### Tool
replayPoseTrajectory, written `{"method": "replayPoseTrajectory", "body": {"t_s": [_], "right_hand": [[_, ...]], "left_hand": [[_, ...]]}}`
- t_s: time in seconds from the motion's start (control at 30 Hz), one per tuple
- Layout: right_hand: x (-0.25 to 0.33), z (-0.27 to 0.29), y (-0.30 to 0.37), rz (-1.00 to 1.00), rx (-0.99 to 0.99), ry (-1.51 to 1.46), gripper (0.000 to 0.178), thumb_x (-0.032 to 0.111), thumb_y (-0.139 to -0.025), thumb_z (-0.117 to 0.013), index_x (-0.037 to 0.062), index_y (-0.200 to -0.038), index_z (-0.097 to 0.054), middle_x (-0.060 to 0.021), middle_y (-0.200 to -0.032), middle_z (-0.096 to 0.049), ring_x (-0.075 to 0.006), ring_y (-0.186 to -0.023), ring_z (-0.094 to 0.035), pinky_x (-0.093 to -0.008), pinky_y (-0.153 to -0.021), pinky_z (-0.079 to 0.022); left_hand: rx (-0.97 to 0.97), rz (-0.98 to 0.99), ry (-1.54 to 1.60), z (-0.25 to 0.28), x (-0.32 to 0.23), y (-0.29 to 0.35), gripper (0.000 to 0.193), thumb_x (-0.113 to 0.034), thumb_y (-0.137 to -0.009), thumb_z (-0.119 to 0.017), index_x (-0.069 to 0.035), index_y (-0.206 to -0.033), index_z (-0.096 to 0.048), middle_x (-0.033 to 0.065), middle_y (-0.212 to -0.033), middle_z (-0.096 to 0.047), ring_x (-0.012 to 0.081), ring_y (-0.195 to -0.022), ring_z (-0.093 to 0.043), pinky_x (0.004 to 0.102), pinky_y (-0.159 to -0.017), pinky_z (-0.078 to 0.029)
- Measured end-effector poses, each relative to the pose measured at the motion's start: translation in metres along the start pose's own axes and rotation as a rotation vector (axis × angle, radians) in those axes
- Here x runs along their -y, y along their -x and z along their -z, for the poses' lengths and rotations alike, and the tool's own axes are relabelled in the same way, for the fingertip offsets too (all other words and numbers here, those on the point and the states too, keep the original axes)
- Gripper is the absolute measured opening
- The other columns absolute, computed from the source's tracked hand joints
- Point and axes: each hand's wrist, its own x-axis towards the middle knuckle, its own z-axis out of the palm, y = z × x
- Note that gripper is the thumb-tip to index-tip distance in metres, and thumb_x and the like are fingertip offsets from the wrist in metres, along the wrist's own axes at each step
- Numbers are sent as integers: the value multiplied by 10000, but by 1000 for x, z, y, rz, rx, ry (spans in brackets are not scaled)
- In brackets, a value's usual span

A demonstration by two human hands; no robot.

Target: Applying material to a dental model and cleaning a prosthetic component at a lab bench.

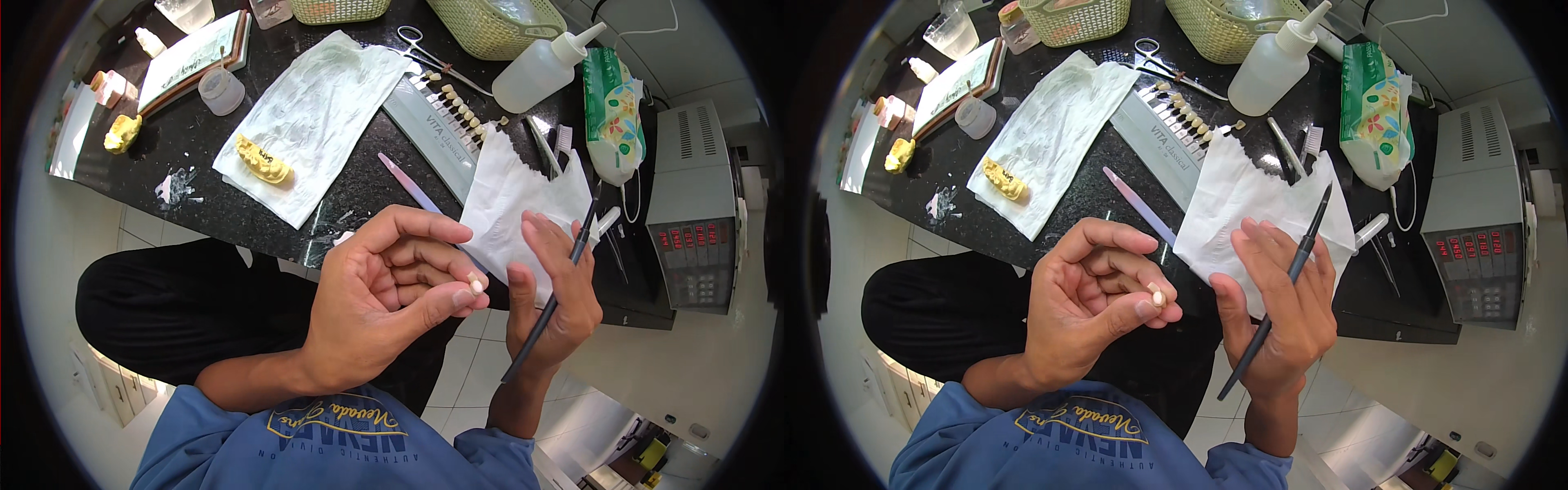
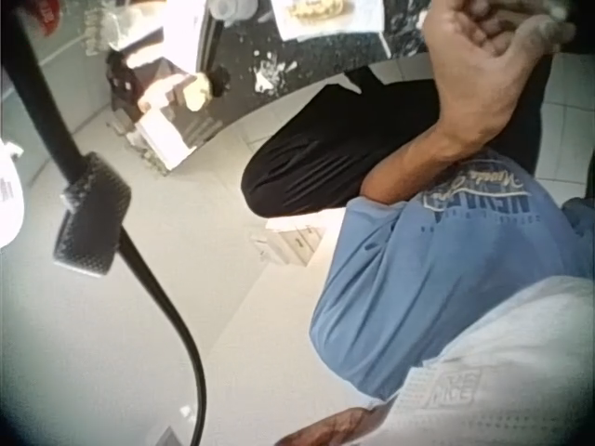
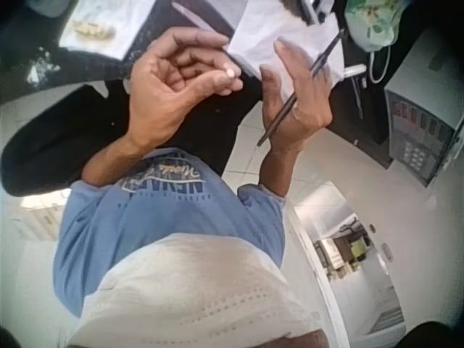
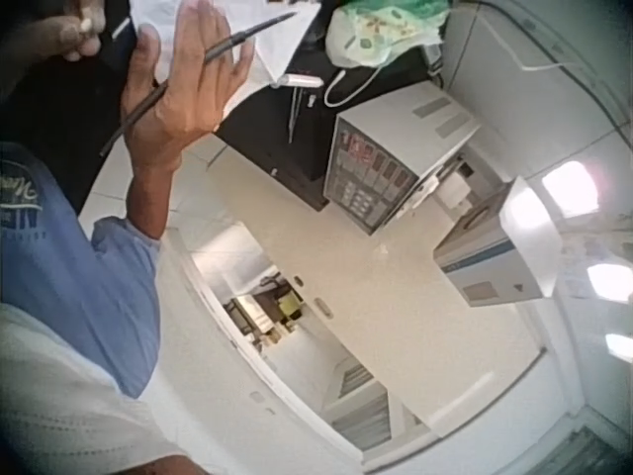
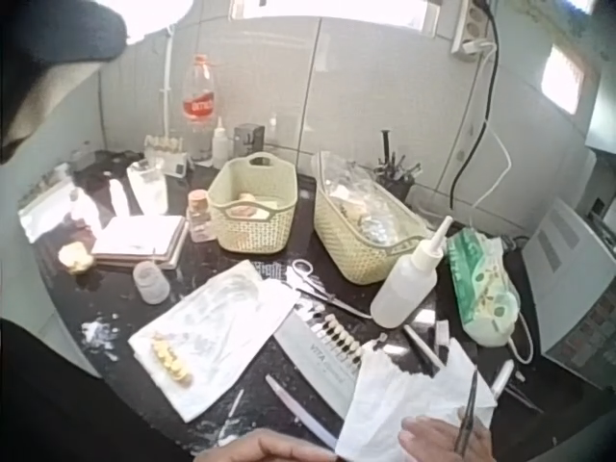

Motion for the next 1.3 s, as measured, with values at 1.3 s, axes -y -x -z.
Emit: {"method": "replayPoseTrajectory", "body": {"t_s": [1.3], "right_hand": [[41,11,-25,-351,245,-1109,212,41,-692,-789,18,-885,-705,-108,-915,-594,-187,-868,-568,-290,-803,-446]], "left_hand": [[204,-27,175,17,-10,7,514,-7,-863,-684,17,-1287,-396,92,-934,-639,93,-893,-617,229,-829,-503]]}}
